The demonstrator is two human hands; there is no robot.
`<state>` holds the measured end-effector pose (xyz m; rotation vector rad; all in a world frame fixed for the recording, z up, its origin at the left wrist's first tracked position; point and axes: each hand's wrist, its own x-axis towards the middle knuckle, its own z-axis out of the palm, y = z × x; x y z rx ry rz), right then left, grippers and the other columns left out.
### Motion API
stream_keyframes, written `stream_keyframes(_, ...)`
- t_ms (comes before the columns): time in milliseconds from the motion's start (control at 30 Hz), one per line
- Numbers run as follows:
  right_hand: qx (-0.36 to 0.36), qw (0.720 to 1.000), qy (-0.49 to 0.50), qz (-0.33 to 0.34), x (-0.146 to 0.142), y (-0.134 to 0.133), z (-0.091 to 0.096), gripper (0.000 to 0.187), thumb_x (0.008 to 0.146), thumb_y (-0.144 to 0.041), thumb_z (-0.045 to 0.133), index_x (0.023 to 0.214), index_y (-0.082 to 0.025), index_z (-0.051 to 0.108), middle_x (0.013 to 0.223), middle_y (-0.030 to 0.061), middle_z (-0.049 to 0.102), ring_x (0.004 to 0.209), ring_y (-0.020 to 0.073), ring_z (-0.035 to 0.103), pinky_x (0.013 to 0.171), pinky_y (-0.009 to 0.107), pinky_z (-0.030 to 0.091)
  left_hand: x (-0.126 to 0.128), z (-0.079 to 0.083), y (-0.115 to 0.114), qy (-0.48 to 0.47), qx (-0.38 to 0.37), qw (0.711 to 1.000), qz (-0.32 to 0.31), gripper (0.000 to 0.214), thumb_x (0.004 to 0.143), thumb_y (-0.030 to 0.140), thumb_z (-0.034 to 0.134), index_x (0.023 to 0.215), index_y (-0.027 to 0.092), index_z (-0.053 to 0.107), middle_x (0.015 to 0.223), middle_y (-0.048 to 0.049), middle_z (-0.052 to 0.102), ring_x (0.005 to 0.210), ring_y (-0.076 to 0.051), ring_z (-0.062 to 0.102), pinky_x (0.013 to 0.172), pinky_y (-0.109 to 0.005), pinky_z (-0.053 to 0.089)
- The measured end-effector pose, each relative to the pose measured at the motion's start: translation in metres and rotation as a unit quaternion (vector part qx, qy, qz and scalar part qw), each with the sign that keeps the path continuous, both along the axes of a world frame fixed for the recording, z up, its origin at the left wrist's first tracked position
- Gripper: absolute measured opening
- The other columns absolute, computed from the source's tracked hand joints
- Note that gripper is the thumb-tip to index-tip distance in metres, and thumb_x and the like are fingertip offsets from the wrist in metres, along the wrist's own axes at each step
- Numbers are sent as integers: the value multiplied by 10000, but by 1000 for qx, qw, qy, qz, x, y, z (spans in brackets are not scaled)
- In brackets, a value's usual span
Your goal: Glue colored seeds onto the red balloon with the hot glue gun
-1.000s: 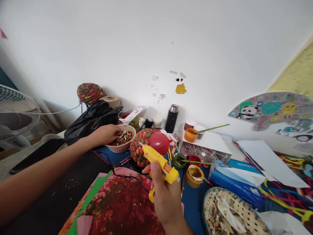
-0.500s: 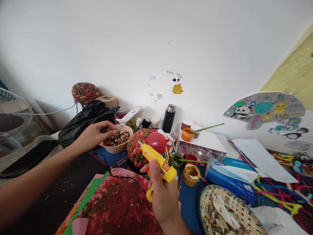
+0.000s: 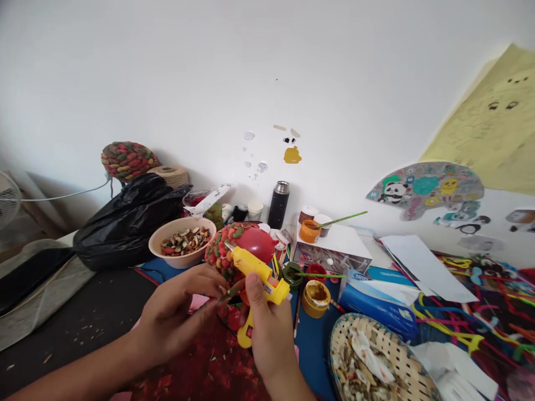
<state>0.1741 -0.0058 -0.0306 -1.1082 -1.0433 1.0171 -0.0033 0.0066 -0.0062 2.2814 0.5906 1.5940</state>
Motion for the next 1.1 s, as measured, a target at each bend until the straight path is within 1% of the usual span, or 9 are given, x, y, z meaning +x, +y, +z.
stream_keyframes(133, -11, 999, -16, 29, -2, 0, 1, 680, 854, -878, 762, 754, -207, 715, 489, -23, 564, 423, 142, 475, 377, 245, 360, 0, -13, 4, -23, -19, 1000, 9, 285, 969, -23, 652, 1085, 236, 677, 974, -50, 771, 897, -180, 772, 827, -276, 643)
stream_keyframes(267, 10, 998, -35, 58, -3, -1, 6, 690, 895, -823, 763, 609, -225, 573, 479, -35, 521, 447, 110, 419, 418, 229, 325, -3, -14, 7, -13, 19, 999, 29, 269, 950, -28, 675, 1056, 219, 688, 948, -42, 758, 860, -161, 752, 795, -236, 622)
stream_keyframes(367, 14, 997, -35, 64, -4, 0, 7, 682, 912, -806, 753, 604, -229, 561, 474, -39, 515, 445, 111, 414, 427, 233, 319, -3, -13, 8, -14, 19, 999, 33, 263, 952, -29, 667, 1042, 217, 684, 929, -34, 758, 840, -153, 745, 789, -222, 614)
stream_keyframes(667, 8, 1000, -21, 17, -6, 5, 0, 522, 846, -626, 847, 588, -234, 621, 479, -41, 523, 470, 138, 468, 472, 259, 473, -6, -18, 10, 20, 12, 1000, 9, 251, 961, -15, 678, 1068, 211, 696, 998, -51, 758, 926, -154, 746, 855, -213, 611)
stream_keyframes(733, 9, 1000, -7, 12, -7, 5, 5, 422, 828, -589, 865, 678, -218, 731, 534, -12, 613, 519, 171, 567, 525, 281, 542, -7, -18, 11, 31, 8, 999, -4, 209, 976, 54, 744, 1111, 210, 709, 1044, -66, 770, 975, -169, 753, 904, -229, 617)
stream_keyframes(800, 11, 1000, 6, 18, -8, 4, 12, 343, 797, -530, 885, 874, -198, 843, 778, 62, 794, 706, 232, 719, 668, 318, 624, -7, -18, 12, 37, 3, 999, -17, 200, 979, 148, 811, 1144, 209, 715, 1077, -78, 776, 1009, -184, 757, 939, -247, 622)
stream_keyframes(867, 8, 999, 5, 30, -9, 2, 19, 334, 776, -495, 880, 923, -195, 860, 844, 78, 820, 797, 263, 760, 729, 341, 647, -7, -18, 12, 35, -1, 999, -18, 174, 989, 177, 815, 1125, 212, 713, 1063, -73, 775, 994, -181, 756, 928, -243, 622)
stream_keyframes(967, 5, 999, -21, 33, -10, 0, 26, 284, 782, -484, 856, 753, -214, 776, 632, 13, 689, 625, 215, 662, 608, 312, 596, -6, -19, 13, 32, 2, 999, 3, 141, 1010, 105, 749, 1070, 218, 692, 1006, -52, 775, 926, -162, 752, 868, -219, 612)
stream_keyframes(1100, 10, 998, -53, 32, -8, -2, 25, 408, 804, -541, 853, 614, -239, 654, 526, -32, 546, 501, 158, 504, 492, 280, 482, -7, -22, 14, 57, 24, 998, 28, 173, 1016, 76, 711, 1082, 228, 666, 930, -33, 792, 810, -158, 755, 774, -218, 602)
